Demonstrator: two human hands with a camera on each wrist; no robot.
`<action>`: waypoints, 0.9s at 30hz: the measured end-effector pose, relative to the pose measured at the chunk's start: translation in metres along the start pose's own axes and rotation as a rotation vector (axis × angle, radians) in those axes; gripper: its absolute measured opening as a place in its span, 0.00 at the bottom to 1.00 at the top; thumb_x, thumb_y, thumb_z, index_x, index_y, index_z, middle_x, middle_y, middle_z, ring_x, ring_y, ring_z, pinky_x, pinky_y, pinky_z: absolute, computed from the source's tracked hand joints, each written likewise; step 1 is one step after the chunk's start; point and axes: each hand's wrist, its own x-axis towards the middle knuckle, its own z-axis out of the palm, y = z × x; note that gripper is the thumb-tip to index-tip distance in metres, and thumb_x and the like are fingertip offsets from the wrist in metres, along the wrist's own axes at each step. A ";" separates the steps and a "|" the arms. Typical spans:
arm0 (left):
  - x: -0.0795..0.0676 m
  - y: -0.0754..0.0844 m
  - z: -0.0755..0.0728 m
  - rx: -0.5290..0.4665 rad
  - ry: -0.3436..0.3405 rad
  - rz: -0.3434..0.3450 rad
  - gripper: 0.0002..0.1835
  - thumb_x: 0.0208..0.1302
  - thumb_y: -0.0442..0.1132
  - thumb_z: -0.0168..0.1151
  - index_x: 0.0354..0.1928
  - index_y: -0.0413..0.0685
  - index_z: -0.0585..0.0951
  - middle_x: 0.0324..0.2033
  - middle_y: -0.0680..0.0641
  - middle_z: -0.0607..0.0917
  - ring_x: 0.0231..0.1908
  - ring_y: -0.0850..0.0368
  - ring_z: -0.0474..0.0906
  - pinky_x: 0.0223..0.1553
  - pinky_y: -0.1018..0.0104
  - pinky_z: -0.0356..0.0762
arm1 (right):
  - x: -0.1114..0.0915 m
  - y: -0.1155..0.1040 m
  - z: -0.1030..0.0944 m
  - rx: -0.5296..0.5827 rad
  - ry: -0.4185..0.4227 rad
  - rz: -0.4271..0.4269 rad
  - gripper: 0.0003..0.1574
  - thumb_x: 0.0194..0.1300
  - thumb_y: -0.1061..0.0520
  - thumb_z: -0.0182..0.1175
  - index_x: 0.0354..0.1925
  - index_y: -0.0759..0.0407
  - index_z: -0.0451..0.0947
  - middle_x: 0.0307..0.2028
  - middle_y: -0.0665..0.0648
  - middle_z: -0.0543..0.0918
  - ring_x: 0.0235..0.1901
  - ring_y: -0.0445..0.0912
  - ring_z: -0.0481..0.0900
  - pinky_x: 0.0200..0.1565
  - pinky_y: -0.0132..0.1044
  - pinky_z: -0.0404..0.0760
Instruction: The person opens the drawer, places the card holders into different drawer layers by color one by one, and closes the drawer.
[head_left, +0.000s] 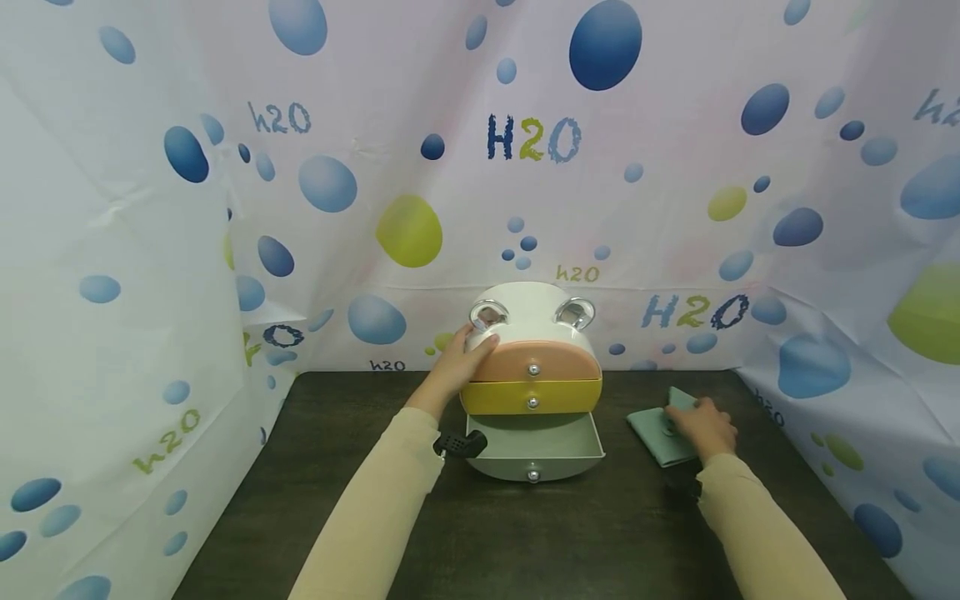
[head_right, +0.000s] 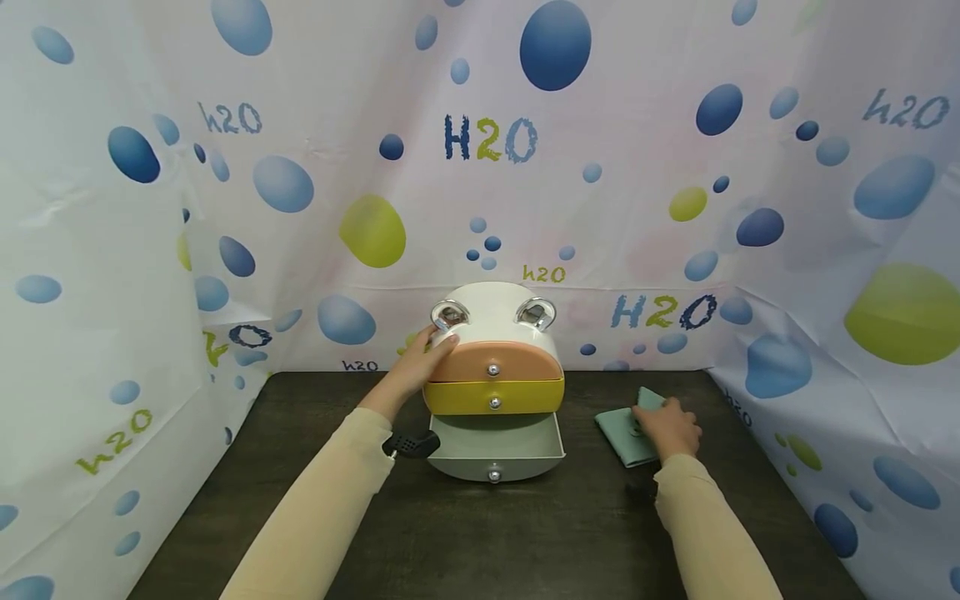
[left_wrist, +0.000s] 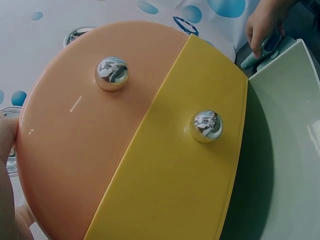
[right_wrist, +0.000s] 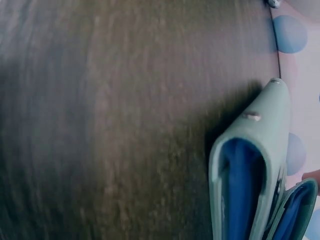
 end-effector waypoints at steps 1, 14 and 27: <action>0.000 0.000 0.000 -0.001 0.000 0.001 0.51 0.65 0.73 0.51 0.79 0.50 0.52 0.76 0.39 0.56 0.75 0.39 0.51 0.72 0.39 0.50 | 0.000 0.001 -0.001 0.002 -0.002 -0.002 0.56 0.68 0.34 0.52 0.72 0.76 0.50 0.62 0.86 0.55 0.58 0.79 0.57 0.56 0.68 0.65; -0.001 0.000 -0.001 0.004 -0.001 0.002 0.51 0.65 0.72 0.51 0.79 0.49 0.52 0.76 0.39 0.56 0.75 0.38 0.51 0.71 0.38 0.50 | 0.003 0.007 -0.012 -0.010 -0.023 -0.052 0.58 0.68 0.32 0.52 0.72 0.76 0.51 0.66 0.83 0.56 0.62 0.77 0.57 0.62 0.68 0.60; 0.000 0.001 0.000 0.003 0.000 0.003 0.51 0.65 0.72 0.51 0.79 0.49 0.52 0.77 0.39 0.55 0.75 0.38 0.50 0.72 0.38 0.50 | -0.013 -0.007 -0.033 0.011 -0.003 -0.166 0.58 0.70 0.30 0.49 0.74 0.74 0.50 0.68 0.82 0.56 0.62 0.75 0.63 0.61 0.67 0.65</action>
